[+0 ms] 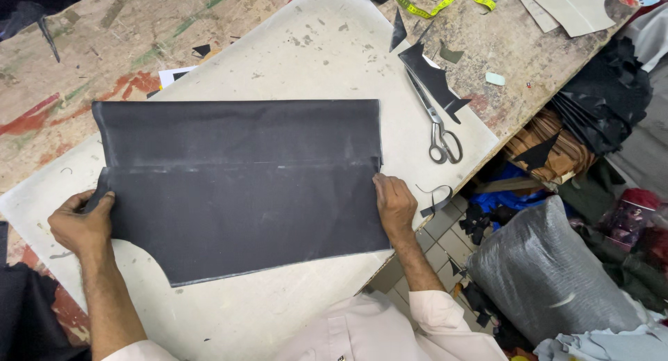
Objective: The person places a printed paper pattern onto a large piece of black fabric, aligns it, and then uses shears to cut the fabric along the pattern's outline. After cutting, the person removes the pattern and measures the resulting fabric piece with a tape measure.
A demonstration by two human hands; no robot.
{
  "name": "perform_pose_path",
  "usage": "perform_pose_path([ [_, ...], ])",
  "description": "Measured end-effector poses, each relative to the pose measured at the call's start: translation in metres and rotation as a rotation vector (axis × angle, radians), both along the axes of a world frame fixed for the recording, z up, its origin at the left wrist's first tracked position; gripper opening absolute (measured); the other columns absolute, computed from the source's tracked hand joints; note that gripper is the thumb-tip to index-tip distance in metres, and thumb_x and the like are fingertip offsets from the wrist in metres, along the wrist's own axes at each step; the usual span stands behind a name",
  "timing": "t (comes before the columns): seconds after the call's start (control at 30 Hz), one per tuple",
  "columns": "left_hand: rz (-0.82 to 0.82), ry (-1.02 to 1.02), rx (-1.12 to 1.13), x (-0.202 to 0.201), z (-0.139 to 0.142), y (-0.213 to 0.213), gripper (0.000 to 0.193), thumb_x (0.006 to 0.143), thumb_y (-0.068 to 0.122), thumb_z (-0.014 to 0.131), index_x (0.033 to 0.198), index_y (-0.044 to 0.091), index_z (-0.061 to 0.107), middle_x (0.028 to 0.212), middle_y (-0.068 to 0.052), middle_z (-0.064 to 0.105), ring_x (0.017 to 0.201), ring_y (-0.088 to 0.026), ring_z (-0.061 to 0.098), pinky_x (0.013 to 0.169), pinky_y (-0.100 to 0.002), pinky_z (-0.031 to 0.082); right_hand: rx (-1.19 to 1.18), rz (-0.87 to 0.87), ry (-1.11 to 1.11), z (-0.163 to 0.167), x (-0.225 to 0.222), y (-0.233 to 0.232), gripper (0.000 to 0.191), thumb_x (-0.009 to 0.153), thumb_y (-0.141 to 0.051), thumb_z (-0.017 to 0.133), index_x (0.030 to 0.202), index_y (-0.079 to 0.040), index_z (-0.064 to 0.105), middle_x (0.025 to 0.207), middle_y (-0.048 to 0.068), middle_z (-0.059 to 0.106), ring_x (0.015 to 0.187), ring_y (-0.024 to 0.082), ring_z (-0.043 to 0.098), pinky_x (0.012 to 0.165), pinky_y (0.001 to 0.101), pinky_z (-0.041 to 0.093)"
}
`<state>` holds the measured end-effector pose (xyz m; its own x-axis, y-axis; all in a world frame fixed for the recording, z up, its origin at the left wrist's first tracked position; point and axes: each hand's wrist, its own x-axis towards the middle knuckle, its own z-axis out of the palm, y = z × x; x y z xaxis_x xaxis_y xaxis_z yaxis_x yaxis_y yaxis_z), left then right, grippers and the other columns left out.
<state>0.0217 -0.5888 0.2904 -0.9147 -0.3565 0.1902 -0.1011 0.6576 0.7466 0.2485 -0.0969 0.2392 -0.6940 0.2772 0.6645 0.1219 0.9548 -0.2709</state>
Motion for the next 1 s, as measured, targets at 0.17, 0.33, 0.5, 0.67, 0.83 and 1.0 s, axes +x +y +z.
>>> perform_pose_path([
  [0.17, 0.024, -0.015, -0.003, 0.0, 0.003, 0.003, 0.033, 0.078, 0.014, 0.092, 0.108, 0.004, 0.082, 0.085, -0.008, 0.073, 0.073, -0.016, 0.065, 0.071, -0.029, 0.052, -0.208, -0.044, -0.08, 0.008, -0.001, 0.001, 0.022, 0.093, -0.008, 0.075, 0.114, -0.001, 0.074, 0.087, 0.008, 0.065, 0.077, 0.022, 0.066, 0.066, 0.0344, 0.056],
  [0.33, -0.029, 0.042, -0.025, -0.004, 0.002, 0.0, 0.029, 0.079, 0.014, 0.093, 0.102, 0.001, 0.081, 0.09, -0.01, 0.074, 0.077, -0.017, 0.067, 0.075, -0.03, 0.053, -0.388, -0.095, -0.147, 0.006, -0.002, 0.003, 0.019, 0.097, -0.008, 0.072, 0.116, -0.004, 0.073, 0.091, 0.008, 0.063, 0.075, 0.022, 0.065, 0.067, 0.0363, 0.056],
  [0.5, -0.175, 0.342, -0.147, -0.002, 0.001, 0.007, 0.021, 0.084, 0.01, 0.093, 0.098, 0.003, 0.079, 0.1, -0.013, 0.074, 0.089, -0.027, 0.07, 0.086, -0.036, 0.055, -0.169, -0.113, -0.172, -0.003, -0.007, 0.002, 0.021, 0.094, -0.008, 0.073, 0.116, -0.006, 0.072, 0.108, 0.011, 0.062, 0.094, 0.027, 0.065, 0.074, 0.0381, 0.057],
  [0.67, -0.325, 0.422, -0.462, 0.023, 0.0, 0.027, 0.033, 0.067, 0.0, 0.082, 0.097, 0.011, 0.076, 0.099, -0.005, 0.068, 0.097, -0.029, 0.062, 0.085, -0.041, 0.05, -0.101, -0.033, -0.247, -0.009, -0.018, 0.001, 0.037, 0.095, -0.005, 0.072, 0.132, -0.012, 0.071, 0.111, 0.01, 0.061, 0.097, 0.024, 0.064, 0.08, 0.0349, 0.058],
  [0.83, -0.237, 0.411, -0.357, 0.028, 0.012, 0.032, 0.03, 0.069, -0.001, 0.081, 0.096, 0.01, 0.077, 0.099, -0.002, 0.068, 0.095, -0.026, 0.062, 0.081, -0.041, 0.051, -0.126, -0.029, -0.25, -0.014, -0.022, 0.004, 0.034, 0.099, -0.005, 0.072, 0.132, -0.012, 0.074, 0.114, 0.01, 0.06, 0.089, 0.022, 0.065, 0.076, 0.0337, 0.058],
  [1.0, -0.11, 0.331, -0.219, 0.017, 0.015, 0.024, 0.027, 0.075, -0.002, 0.08, 0.099, 0.008, 0.077, 0.098, -0.004, 0.068, 0.092, -0.028, 0.062, 0.079, -0.04, 0.052, -0.114, -0.034, -0.255, -0.018, -0.024, 0.003, 0.034, 0.098, -0.006, 0.072, 0.131, -0.013, 0.075, 0.113, 0.009, 0.06, 0.087, 0.021, 0.066, 0.075, 0.0343, 0.058],
])
